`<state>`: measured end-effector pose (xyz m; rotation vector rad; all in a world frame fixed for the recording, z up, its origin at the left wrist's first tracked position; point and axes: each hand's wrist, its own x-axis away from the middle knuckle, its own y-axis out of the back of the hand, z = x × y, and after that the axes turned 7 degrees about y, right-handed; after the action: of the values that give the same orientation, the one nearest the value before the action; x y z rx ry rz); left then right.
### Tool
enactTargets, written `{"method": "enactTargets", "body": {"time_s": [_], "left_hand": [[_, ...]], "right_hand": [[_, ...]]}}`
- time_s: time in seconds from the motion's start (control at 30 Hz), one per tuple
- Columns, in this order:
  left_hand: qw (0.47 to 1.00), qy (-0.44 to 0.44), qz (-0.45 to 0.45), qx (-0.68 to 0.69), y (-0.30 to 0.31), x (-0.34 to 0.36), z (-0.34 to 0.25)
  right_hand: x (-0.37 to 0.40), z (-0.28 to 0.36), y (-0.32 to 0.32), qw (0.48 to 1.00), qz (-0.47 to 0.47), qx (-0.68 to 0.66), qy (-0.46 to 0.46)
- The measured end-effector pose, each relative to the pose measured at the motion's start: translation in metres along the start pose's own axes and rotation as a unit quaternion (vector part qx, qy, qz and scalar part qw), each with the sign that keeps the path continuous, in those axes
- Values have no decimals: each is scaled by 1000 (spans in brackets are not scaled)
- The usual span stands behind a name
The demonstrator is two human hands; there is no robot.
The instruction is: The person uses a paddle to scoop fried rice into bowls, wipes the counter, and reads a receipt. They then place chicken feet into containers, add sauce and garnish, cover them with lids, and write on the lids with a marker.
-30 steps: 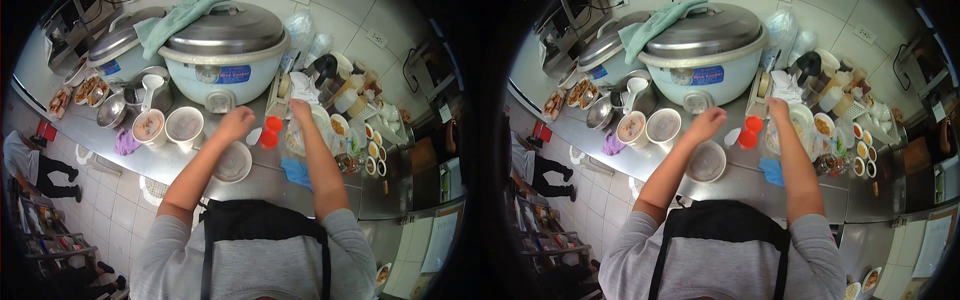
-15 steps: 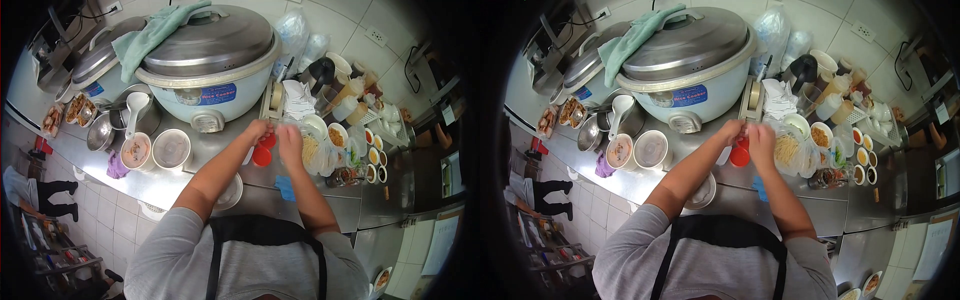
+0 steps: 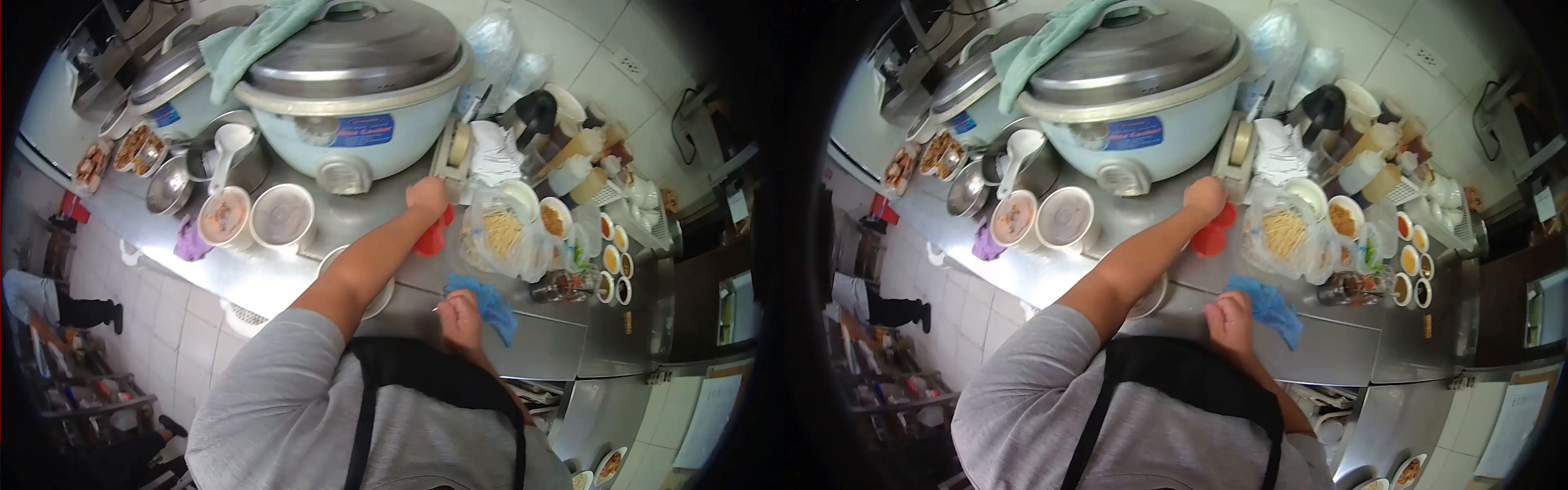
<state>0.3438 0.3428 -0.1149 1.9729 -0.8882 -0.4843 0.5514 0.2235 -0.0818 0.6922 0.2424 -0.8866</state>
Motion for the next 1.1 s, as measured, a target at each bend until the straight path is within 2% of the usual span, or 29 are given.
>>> {"method": "enactTargets", "body": {"time_s": [0.07, 0.2, 0.27, 0.33, 0.4, 0.53, 0.63, 0.67, 0.77, 0.87, 0.97, 1.07, 1.1], "left_hand": [[999, -5, -49, -20, 5, -2, 21], [975, -23, -126, 182, 104, 24, 61], [953, -7, -171, 250, 133, 52, 89], [924, -13, -277, 263, 151, 89, 115], [895, 50, -312, 313, 157, 120, 140], [872, 71, -355, 331, 143, 145, 171], [896, 26, -360, 258, 143, 139, 172], [906, -39, -376, 190, 145, 133, 168], [934, -111, -326, 96, 155, 119, 148], [942, -184, -280, -8, 148, 113, 152], [912, -294, -249, -142, 133, 110, 171], [904, -360, -179, -144, 118, 116, 170], [926, -332, -151, -98, 113, 120, 170]], "right_hand": [[0, -3, 5, 1000, 20, 2, -10], [2, 4, 9, 993, 96, -71, -18], [1, 5, 6, 984, 135, -112, -40], [-6, 1, 3, 974, 164, -147, -49], [-17, -2, -1, 967, 195, -155, -45], [-26, 9, -5, 960, 242, -139, -21], [-15, 12, -11, 962, 229, -143, -32], [-7, 9, -15, 964, 221, -143, -42], [28, 5, -32, 960, 206, -156, -105], [46, 15, -46, 961, 214, -146, -102], [56, 11, -56, 963, 223, -76, -127], [52, 1, -63, 970, 218, 74, -79], [50, -5, -66, 967, 228, 60, -94]]}}
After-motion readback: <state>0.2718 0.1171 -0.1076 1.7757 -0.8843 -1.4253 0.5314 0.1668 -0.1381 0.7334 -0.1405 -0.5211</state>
